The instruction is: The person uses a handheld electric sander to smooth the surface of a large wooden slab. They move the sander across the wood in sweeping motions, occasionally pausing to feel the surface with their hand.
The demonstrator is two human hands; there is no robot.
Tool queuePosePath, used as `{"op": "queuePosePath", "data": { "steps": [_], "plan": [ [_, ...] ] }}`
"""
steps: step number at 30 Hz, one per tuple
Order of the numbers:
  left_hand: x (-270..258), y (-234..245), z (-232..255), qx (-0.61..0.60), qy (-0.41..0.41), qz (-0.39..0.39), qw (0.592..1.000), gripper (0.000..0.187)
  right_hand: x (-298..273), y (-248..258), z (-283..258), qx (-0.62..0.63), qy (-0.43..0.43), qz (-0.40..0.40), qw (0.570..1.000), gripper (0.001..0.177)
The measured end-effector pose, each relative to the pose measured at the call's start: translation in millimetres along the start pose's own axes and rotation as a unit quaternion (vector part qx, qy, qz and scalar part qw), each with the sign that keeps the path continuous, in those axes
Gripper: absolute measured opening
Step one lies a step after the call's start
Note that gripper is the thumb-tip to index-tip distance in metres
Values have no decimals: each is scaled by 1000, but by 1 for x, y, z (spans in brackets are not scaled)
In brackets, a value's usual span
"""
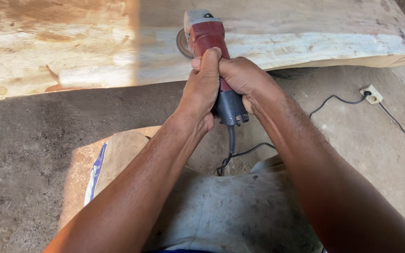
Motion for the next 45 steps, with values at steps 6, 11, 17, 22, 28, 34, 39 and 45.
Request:
{"op": "queuePosePath", "data": {
  "steps": [6, 11, 17, 22, 28, 34, 39, 45],
  "plan": [
    [62, -93, -46, 13, 83, -116, 990, 72, 14, 106, 12, -36, -51, 166, 984, 52],
    [86, -127, -56, 62, 127, -147, 979, 75, 23, 141, 11, -4, -50, 194, 980, 51],
    [71, -65, -21, 21, 47, -108, 993, 74, 31, 74, 0, -31, -27, 127, 991, 52],
    [15, 33, 33, 34, -42, -12, 998, 71, 32, -34, -14, -26, 8, -31, 999, 52],
    [-27, 66, 56, 32, -62, 82, 994, 73, 27, -75, -18, -139, 16, -29, 990, 51],
    [26, 5, 21, 33, -52, 20, 998, 75, 41, -3, -13, -39, 49, -34, 997, 48],
    [99, -72, -37, -18, -17, -73, 997, 78, 55, 92, 1, -6, 41, 30, 999, 47],
    [153, -156, -77, 23, 51, -127, 990, 79, 62, 173, 6, -14, 4, 132, 991, 51]
  ]
}}
Point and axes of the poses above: each hand's wrist, its own x-axis towards the middle knuckle, its own y-axis out of the back of the hand, z = x × y, the point moved 4 cm from there along x, towards the middle knuckle, and after that the axes turned 4 degrees about z, right-handed, at the moved point
